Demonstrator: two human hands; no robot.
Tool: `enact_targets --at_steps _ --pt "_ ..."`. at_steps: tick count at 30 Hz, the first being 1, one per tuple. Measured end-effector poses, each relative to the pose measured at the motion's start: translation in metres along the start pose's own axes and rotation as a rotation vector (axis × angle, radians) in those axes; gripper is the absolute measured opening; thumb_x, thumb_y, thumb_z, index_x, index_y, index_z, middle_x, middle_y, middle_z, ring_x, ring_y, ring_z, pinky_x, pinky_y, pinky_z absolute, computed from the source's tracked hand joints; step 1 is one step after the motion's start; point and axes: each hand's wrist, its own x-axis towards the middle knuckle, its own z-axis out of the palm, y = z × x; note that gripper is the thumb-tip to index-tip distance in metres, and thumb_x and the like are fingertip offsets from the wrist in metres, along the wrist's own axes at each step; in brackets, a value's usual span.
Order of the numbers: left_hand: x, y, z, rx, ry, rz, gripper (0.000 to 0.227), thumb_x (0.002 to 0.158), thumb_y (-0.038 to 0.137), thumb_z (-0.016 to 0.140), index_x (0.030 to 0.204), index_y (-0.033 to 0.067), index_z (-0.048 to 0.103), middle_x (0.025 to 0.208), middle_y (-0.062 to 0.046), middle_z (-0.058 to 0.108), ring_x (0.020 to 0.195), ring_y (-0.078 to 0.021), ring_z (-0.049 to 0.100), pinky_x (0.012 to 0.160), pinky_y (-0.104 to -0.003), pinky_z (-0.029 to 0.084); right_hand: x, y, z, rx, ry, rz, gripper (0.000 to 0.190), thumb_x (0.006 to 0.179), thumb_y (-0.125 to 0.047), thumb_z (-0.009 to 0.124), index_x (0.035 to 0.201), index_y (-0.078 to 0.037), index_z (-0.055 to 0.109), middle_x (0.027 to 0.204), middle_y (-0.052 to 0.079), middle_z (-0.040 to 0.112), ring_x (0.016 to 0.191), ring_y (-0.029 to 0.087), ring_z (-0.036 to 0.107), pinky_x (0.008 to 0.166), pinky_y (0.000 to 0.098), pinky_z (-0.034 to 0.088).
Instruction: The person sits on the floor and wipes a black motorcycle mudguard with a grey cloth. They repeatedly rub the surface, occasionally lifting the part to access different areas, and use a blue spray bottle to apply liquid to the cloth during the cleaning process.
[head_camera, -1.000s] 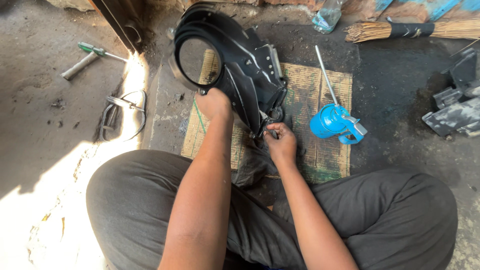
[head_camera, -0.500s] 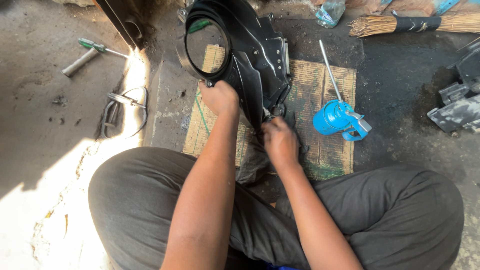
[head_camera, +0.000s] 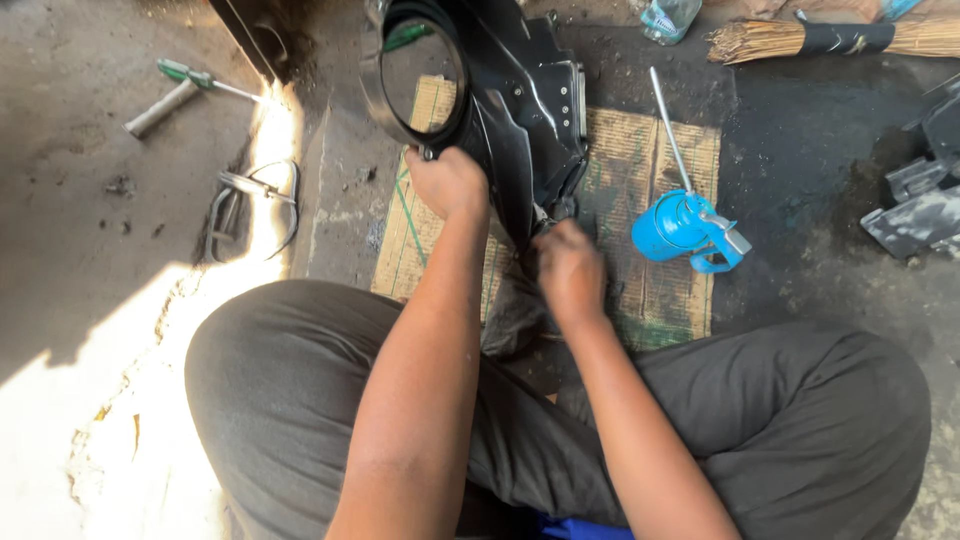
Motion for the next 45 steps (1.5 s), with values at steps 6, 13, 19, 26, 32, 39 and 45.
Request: enact_targets --at_steps 6,13,19,26,32,39,45 --pt "0.007 0.015 0.000 -0.022 -0.023 -0.045 0.056 0.077 0.013 0.053 0.130 -0.0040 0.057 0.117 -0.028 0.069 0.110 -0.0437 0.066 0.098 -0.044 0.047 -0.008 0.015 0.000 0.285 0.007 0.136 0.010 0.083 0.000 0.073 0.090 -0.005 0.077 0.091 0.010 0.069 0.085 0.028 0.069 0.076 0.0392 0.054" --pt "0.012 0.016 -0.002 0.031 -0.095 -0.141 0.054 0.081 0.015 0.052 0.132 -0.0046 0.057 0.120 -0.027 0.069 0.113 -0.0421 0.066 0.100 -0.043 0.048 0.013 0.037 0.027 0.347 0.329 0.327 0.010 0.087 -0.006 0.076 0.096 -0.006 0.071 0.093 0.009 0.070 0.087 0.028 0.069 0.082 0.0381 0.054" --pt "0.016 0.008 0.001 -0.009 -0.071 -0.176 0.057 0.081 0.015 0.054 0.133 -0.0059 0.055 0.123 -0.027 0.067 0.114 -0.0409 0.066 0.100 -0.042 0.047 0.014 0.018 0.025 0.090 0.217 0.210 0.010 0.080 -0.014 0.082 0.090 -0.013 0.079 0.109 0.008 0.066 0.105 0.030 0.060 0.092 0.0435 0.047" --pt "0.020 -0.001 0.004 -0.059 -0.063 -0.180 0.049 0.083 0.014 0.053 0.127 -0.0068 0.061 0.123 -0.027 0.069 0.114 -0.0395 0.067 0.099 -0.041 0.050 0.003 -0.002 0.003 -0.083 -0.024 0.220 0.022 0.086 -0.016 0.075 0.108 -0.020 0.080 0.134 0.009 0.053 0.127 0.035 0.046 0.106 0.0544 0.032" --pt "0.014 0.012 -0.001 -0.126 -0.116 -0.247 0.046 0.082 0.012 0.049 0.122 -0.0015 0.066 0.117 -0.021 0.073 0.105 -0.0350 0.071 0.092 -0.041 0.053 -0.010 0.010 0.013 -0.397 -0.142 0.087 0.054 0.084 -0.007 0.067 0.135 -0.027 0.069 0.165 0.019 0.025 0.145 0.047 0.026 0.115 0.0599 0.020" --pt "0.015 0.016 -0.003 0.029 -0.100 -0.209 0.051 0.081 0.015 0.054 0.130 0.0026 0.061 0.119 -0.021 0.071 0.108 -0.0367 0.068 0.095 -0.042 0.051 0.001 0.019 0.021 -0.403 -0.266 0.201 0.068 0.084 -0.021 0.068 0.149 -0.032 0.053 0.169 0.018 0.012 0.151 0.048 0.016 0.117 0.0611 0.017" --pt "0.020 0.018 -0.006 0.008 -0.190 -0.280 0.045 0.082 0.016 0.053 0.123 -0.0009 0.063 0.121 -0.022 0.070 0.109 -0.0380 0.069 0.094 -0.042 0.053 0.013 0.019 0.014 -0.077 -0.101 0.192 0.044 0.080 -0.010 0.069 0.123 -0.021 0.075 0.152 0.022 0.040 0.138 0.043 0.034 0.112 0.0581 0.023"
